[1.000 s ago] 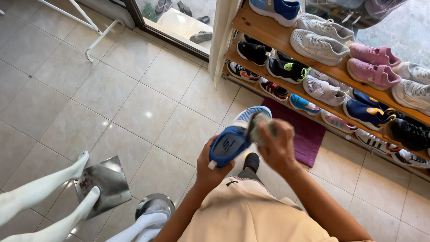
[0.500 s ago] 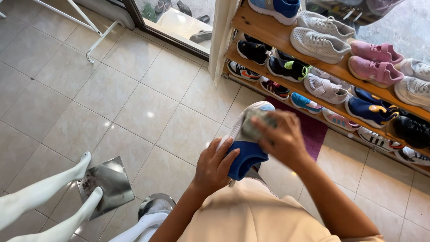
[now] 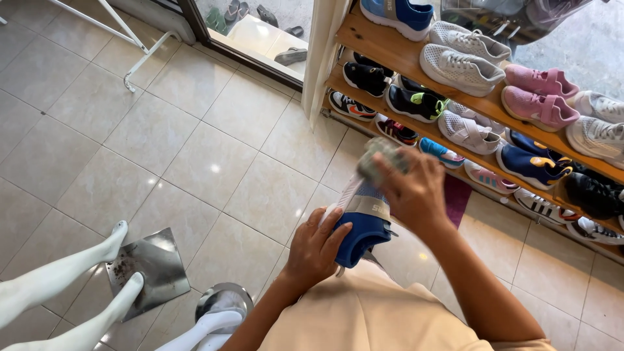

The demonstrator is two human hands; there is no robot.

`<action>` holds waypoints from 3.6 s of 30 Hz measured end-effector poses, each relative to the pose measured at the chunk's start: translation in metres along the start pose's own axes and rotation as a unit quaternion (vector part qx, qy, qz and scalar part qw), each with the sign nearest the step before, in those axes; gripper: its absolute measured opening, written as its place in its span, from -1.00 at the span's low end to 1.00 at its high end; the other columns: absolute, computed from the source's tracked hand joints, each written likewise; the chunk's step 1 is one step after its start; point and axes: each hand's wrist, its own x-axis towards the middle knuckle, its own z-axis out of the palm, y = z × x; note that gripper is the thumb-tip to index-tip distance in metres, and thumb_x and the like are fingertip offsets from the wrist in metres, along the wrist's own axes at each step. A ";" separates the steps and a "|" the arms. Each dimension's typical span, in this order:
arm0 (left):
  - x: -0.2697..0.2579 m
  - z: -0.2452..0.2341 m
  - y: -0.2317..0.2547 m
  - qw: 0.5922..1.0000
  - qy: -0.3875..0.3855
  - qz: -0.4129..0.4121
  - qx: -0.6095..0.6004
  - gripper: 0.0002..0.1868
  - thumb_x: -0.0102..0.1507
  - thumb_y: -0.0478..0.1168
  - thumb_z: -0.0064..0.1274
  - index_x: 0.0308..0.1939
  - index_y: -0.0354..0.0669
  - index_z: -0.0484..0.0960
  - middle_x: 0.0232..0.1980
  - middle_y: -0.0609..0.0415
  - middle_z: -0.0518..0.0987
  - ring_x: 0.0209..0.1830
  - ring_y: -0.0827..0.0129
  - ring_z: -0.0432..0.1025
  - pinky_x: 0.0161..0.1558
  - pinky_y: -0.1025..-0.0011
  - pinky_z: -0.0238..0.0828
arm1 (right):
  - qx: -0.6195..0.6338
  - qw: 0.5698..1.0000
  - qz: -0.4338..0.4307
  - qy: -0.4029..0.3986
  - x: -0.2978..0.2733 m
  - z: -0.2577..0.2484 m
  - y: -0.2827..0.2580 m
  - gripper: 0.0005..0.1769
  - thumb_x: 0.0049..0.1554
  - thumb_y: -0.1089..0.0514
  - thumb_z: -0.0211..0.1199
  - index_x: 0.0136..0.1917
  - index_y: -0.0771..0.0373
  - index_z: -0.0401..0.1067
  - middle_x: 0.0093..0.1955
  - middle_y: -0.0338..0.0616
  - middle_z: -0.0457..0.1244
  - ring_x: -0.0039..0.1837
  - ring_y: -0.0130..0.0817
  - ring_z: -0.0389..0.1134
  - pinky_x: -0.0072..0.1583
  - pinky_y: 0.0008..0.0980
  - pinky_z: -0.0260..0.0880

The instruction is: Wiping and cleaning various shoes on a display shelf with a cleaning cloth.

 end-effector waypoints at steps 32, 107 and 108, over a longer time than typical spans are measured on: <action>-0.017 0.016 -0.007 0.993 -0.006 -0.097 -0.061 0.33 0.03 -0.35 0.34 0.62 -0.32 -0.37 0.40 -0.35 0.40 0.32 -0.26 0.43 0.31 -0.13 0.37 | 0.025 0.999 -0.011 0.038 -0.016 0.030 0.032 -0.53 0.08 0.06 0.47 0.28 0.03 0.56 0.25 0.14 0.33 0.25 0.05 0.30 0.24 0.07 0.29; 0.124 0.220 0.032 0.323 0.055 -0.598 -0.732 -0.24 0.28 0.16 0.00 0.30 -0.44 0.36 0.15 -0.31 0.57 0.03 -0.05 0.57 0.01 0.20 0.63 | 0.253 0.965 -0.001 -0.075 0.002 0.027 0.224 -0.81 0.09 0.14 0.40 -0.27 -0.14 0.44 -0.16 -0.35 0.33 0.03 -0.35 0.29 0.22 -0.08 0.15; 0.122 0.227 0.030 0.346 0.071 -0.605 -0.713 -0.33 0.30 0.12 0.02 0.26 -0.35 0.32 0.14 -0.21 0.55 0.01 0.06 0.56 -0.03 0.19 0.62 | 0.254 0.965 0.025 -0.068 -0.005 0.042 0.236 -0.86 0.08 0.13 0.40 -0.16 -0.12 0.47 -0.11 -0.36 0.35 0.01 -0.40 0.31 0.26 -0.09 0.17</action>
